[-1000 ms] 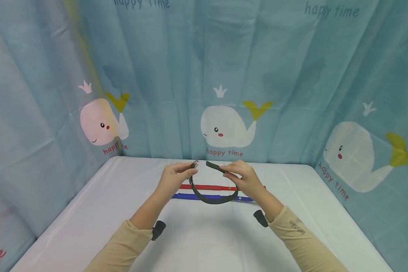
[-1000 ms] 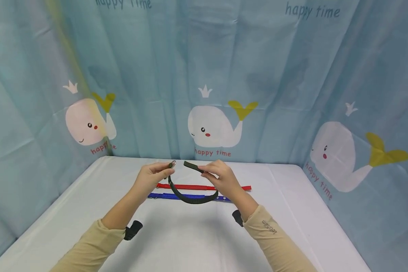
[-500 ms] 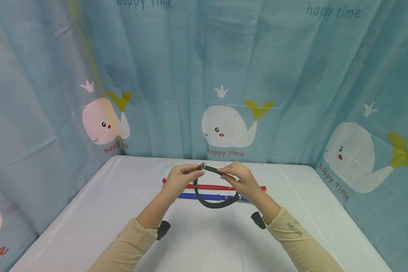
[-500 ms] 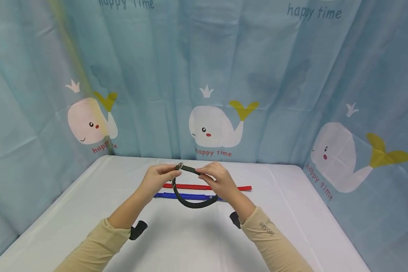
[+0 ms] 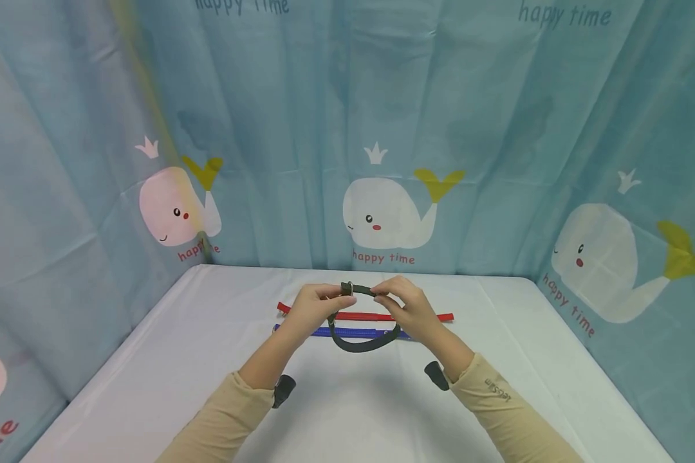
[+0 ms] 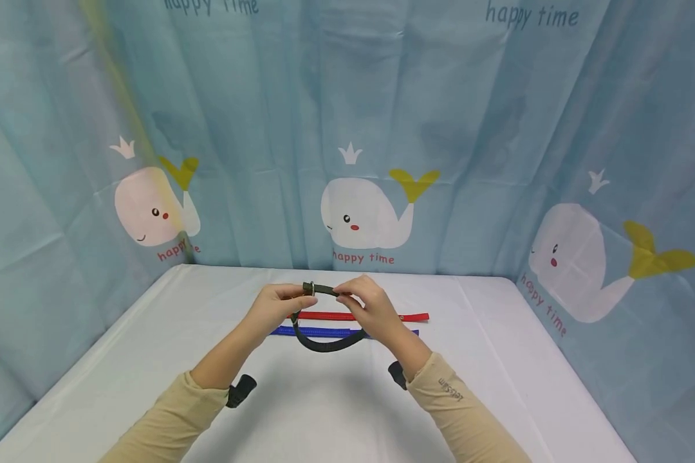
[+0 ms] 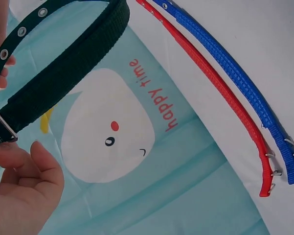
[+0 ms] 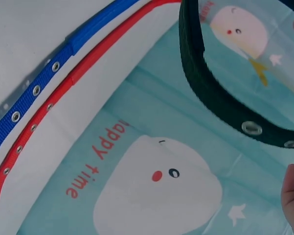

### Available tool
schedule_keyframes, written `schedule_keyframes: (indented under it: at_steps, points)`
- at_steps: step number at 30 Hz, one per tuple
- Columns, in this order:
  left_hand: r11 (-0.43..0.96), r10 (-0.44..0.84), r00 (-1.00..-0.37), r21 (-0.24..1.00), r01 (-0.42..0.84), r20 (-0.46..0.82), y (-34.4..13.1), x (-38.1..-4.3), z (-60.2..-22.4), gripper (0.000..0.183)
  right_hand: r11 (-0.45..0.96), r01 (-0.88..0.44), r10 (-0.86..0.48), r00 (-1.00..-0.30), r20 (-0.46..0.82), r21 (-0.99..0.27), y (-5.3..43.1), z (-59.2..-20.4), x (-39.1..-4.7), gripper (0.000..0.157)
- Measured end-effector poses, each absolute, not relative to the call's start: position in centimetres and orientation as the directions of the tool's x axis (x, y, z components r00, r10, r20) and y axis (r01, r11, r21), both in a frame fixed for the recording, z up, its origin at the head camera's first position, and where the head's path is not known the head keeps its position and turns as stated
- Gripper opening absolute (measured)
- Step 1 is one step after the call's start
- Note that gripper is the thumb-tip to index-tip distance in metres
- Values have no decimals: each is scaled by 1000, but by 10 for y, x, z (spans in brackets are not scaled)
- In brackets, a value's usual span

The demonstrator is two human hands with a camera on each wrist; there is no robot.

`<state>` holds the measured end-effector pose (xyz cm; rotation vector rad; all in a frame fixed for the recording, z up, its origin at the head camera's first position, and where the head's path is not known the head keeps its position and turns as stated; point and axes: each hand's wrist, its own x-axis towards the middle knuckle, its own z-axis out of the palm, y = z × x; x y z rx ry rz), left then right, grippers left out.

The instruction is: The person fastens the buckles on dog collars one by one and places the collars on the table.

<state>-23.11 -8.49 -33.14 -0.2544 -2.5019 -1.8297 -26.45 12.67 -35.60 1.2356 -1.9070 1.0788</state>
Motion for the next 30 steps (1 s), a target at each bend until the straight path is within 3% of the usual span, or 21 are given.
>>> schedule_keyframes:
  at_steps: [13, 21, 25, 30]
  points:
    - [277, 100, -956, 915, 294, 276, -86, -227, -338, 32, 228, -925, -388, -372, 843, -303, 122, -358, -265, 24]
    - [217, 98, -972, 949, 229, 212, -84, -226, -341, 29, 236, -919, -382, -387, 839, -317, 120, -359, -264, 24]
    - [191, 88, -979, 962, 197, 183, -84, -227, -341, 30, 252, -899, -390, -433, 813, -358, 121, -361, -263, 23]
    - [154, 60, -979, 968, 200, 192, -87, -227, -342, 30, 324, -836, -370, -542, 754, -442, 133, -371, -260, 28]
